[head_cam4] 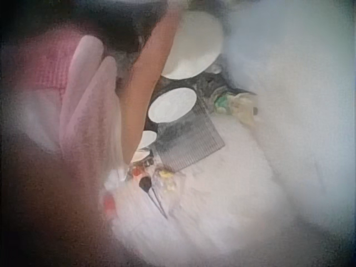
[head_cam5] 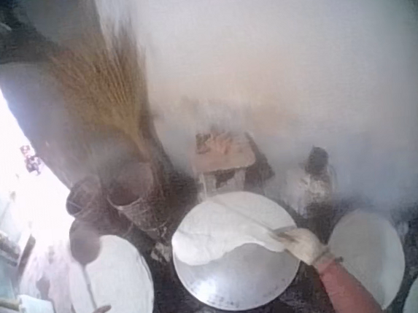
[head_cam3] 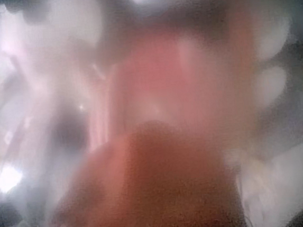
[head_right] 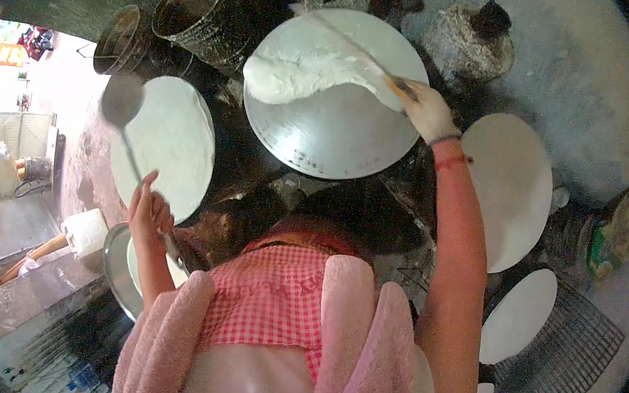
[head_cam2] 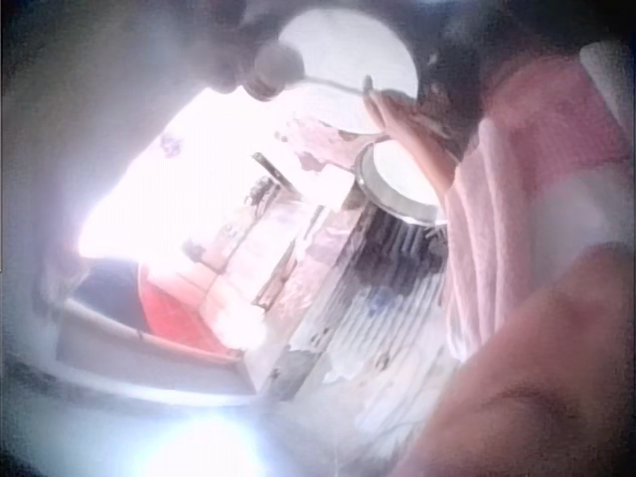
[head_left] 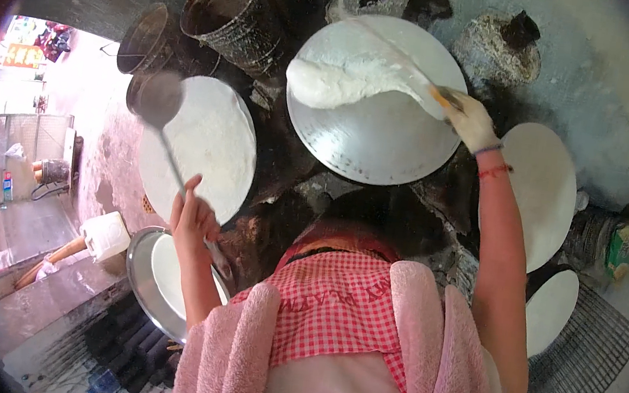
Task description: The person pours liquid batter onto several heated round plates using a ladle and spreads it into thin circles with a wooden stick before removing the cooked crepes.
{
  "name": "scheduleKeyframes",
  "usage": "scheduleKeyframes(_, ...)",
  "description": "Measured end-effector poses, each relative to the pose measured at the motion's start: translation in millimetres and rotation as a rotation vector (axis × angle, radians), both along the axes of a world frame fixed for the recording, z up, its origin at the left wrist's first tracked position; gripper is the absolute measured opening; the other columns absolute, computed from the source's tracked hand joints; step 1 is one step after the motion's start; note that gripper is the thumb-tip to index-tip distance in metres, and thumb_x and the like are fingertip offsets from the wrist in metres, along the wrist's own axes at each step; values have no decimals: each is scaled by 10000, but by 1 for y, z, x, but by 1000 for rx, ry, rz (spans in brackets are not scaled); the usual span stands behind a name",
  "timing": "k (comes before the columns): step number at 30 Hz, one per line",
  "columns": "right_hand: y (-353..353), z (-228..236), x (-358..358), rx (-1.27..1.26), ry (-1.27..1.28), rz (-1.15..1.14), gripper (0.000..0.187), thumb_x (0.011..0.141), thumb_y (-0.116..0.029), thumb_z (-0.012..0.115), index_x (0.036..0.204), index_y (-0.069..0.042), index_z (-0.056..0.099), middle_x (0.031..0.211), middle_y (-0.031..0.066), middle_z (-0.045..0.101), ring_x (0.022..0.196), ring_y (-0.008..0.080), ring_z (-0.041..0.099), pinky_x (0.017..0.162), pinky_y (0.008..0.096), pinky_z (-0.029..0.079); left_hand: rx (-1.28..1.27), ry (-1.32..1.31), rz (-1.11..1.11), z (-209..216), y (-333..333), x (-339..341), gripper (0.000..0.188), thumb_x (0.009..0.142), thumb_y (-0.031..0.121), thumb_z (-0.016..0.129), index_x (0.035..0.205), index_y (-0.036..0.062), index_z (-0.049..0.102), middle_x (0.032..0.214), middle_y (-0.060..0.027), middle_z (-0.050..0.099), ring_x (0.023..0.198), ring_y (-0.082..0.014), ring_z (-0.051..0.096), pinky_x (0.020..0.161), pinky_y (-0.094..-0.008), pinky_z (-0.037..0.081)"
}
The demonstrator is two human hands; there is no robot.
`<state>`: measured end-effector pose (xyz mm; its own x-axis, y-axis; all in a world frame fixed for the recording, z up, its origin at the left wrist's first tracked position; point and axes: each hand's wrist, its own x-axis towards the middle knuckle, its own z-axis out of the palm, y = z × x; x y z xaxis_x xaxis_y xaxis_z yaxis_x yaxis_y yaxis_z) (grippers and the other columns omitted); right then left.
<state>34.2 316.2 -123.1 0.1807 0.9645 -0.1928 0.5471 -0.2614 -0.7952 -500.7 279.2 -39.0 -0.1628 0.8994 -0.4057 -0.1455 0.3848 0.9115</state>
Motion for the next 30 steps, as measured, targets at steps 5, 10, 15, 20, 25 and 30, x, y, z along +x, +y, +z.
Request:
scheduleKeyframes(5, -35, -16, -29, -226, -216, 245, 384, 989, -278, 660, 1300, -56, 696, 1131, 199, 737, 986, 294, 724, 920, 372, 558, 240, 795, -394, -51, 28, 18, 535, 995, 28, 589, 1518, 117, 516, 960, -71, 582, 885, -195, 577, 857, -331, 490)
scheduleKeyframes(10, -92, -17, 12, 76, -47, 80, 387, 1000, -232, 634, 1305, 4, 663, 1179, 181, 726, 1042, 244, 704, 936, 336, 542, 348, 965, -521, -36, 7, 57, 552, 945, 22, 628, 1481, 133, 558, 998, -173, 609, 885, -313, 629, 832, -395, 510)
scheduleKeyframes(15, -72, -11, -52, -33, -179, 188, 366, 981, -189, 632, 1309, -31, 659, 1187, 172, 720, 1032, 265, 691, 920, 338, 527, 348, 1055, -539, -46, -20, 77, 546, 936, 42, 636, 1471, 119, 560, 997, -200, 615, 873, -369, 637, 818, -429, 516)
scheduleKeyframes(20, -157, 7, -59, -104, -4, 152, 361, 956, -204, 672, 1274, -33, 679, 1102, 197, 729, 983, 351, 692, 874, 404, 546, 371, 908, -602, -44, -88, 50, 578, 905, -5, 666, 1461, 118, 569, 967, -199, 602, 851, -365, 614, 798, -418, 503)
scheduleKeyframes(25, -314, -94, -83, -185, -238, 4, 520, 882, -277, 767, 1332, -47, 641, 1185, 210, 707, 1067, 379, 683, 937, 451, 534, 452, 750, -872, -25, -117, 55, 615, 886, -24, 672, 1473, 125, 564, 977, -190, 606, 912, -323, 608, 830, -394, 508)
scheduleKeyframes(30, -310, -157, -207, -246, 90, -633, 455, 886, -339, 764, 1187, -11, 667, 1023, 124, 719, 887, 266, 680, 816, 474, 541, 469, 344, -952, -66, -76, 47, 543, 951, 73, 683, 1477, 78, 547, 970, -120, 644, 910, -261, 602, 874, -410, 501)
